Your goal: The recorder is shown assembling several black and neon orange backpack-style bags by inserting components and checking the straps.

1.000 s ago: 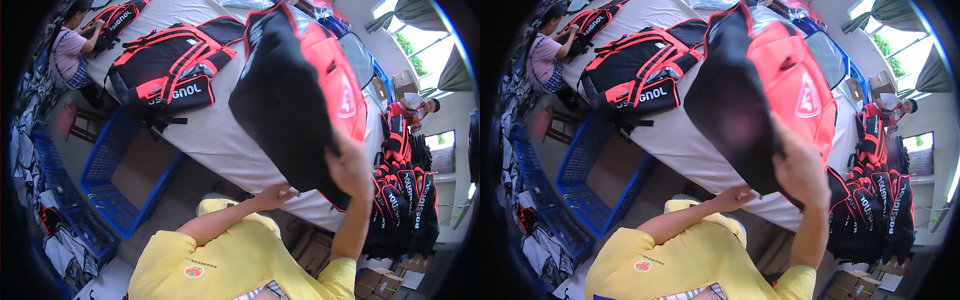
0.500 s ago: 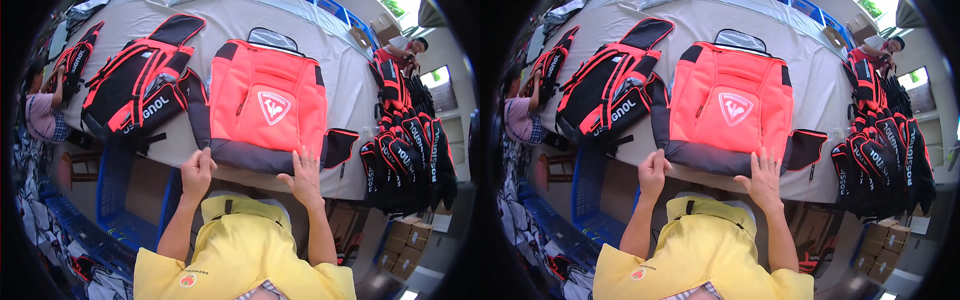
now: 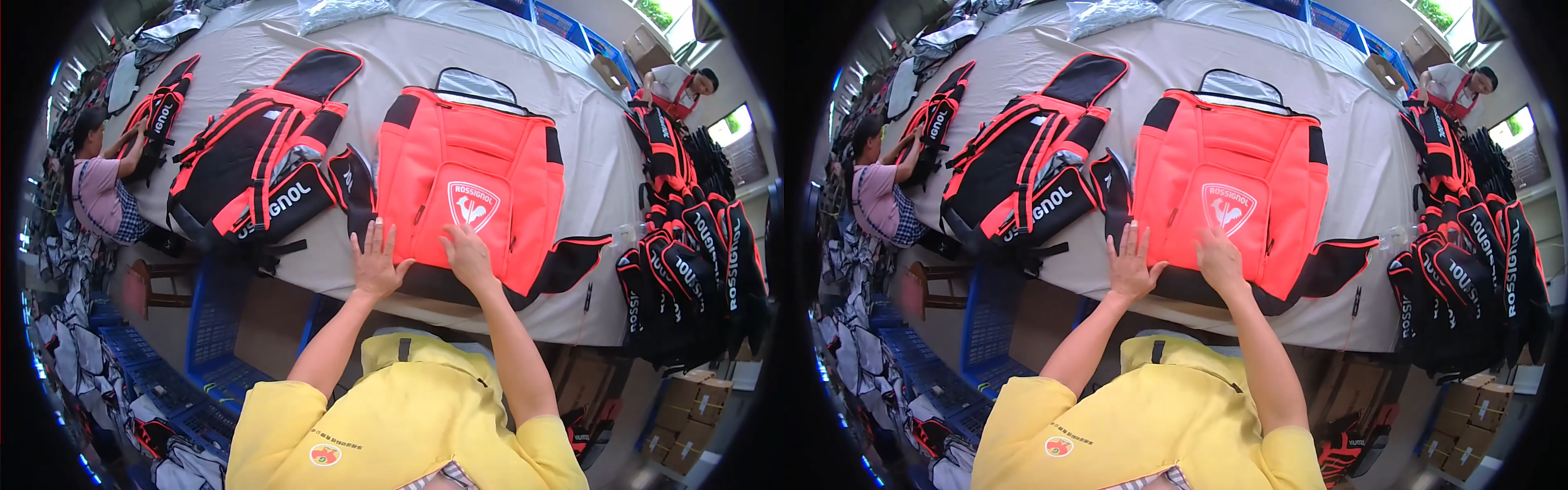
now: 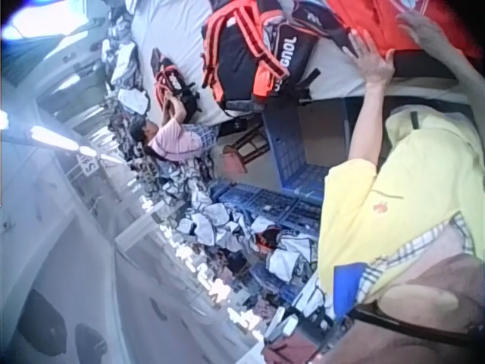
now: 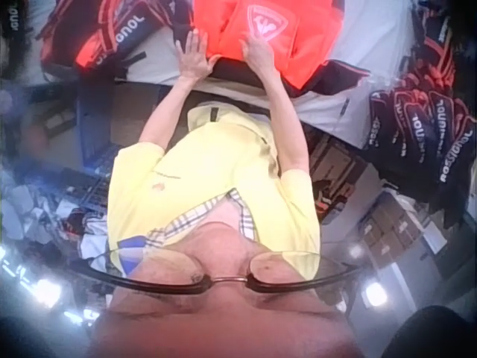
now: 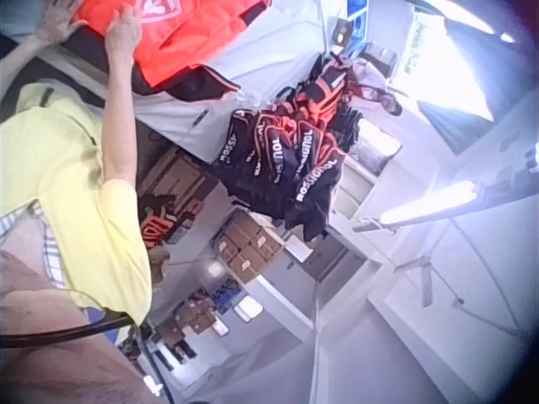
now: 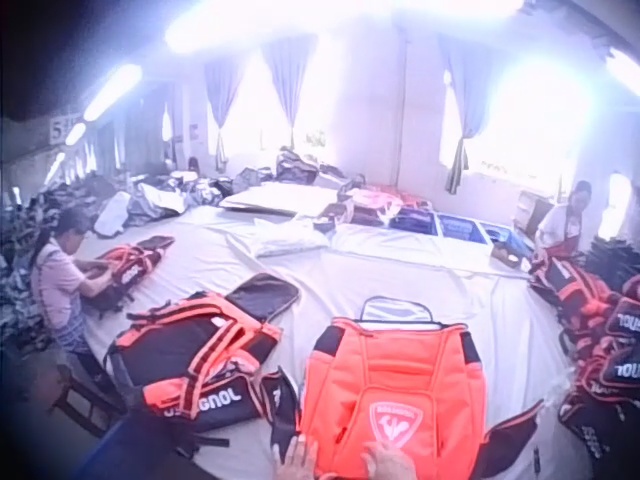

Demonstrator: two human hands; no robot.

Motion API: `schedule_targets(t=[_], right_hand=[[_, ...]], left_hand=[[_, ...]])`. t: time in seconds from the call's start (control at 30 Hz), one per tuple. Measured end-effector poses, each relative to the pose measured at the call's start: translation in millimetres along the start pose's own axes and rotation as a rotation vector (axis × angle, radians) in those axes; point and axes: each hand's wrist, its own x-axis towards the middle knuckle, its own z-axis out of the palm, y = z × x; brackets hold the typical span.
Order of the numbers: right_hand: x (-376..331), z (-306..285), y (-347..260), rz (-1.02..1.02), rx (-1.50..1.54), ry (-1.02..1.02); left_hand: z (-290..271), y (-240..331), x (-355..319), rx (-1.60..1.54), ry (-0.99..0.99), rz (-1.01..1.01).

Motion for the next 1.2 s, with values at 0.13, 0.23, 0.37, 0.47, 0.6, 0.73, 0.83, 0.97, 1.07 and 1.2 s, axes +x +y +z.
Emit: schedule_targets(t=[0.13,0.23,0.37,0.47,0.6,0.73,0.83,0.97,1.07,1.2], right_hand=[[62,48,-13,-0.075,0.008,0.030],[71,48,-26,0.143,0.191,-0.198],[21,53,-20,-0.114,0.258,-0.185],[-43,37,-32,-0.353,0.255,-0.225],[-50,3,-7,0.072,0.406,-0.170],[-30,-49,65,0.175,-0.093,0.129],[-49,-74,103,0.200,-0.234,-0.073],[-68,-66,107,0.161,-0.285,-0.015],[-71,-62,103,0.121,-0.360,0.018],[-81,-50,75,0.085,-0.714,-0.132]], left_hand=[[-5,3,-3,-0.033,0.005,-0.032],[-2,6,-16,-0.037,0.052,-0.090],[1,12,-26,-0.018,0.057,-0.109],[5,10,-26,-0.053,0.056,-0.104],[13,4,-32,-0.032,0.070,-0.134],[14,2,-28,-0.026,0.044,-0.091],[20,3,-28,-0.008,0.059,-0.082],[22,4,-27,0.030,0.091,-0.079],[22,5,-26,0.040,0.092,-0.080],[20,4,-27,0.039,0.103,-0.079]])
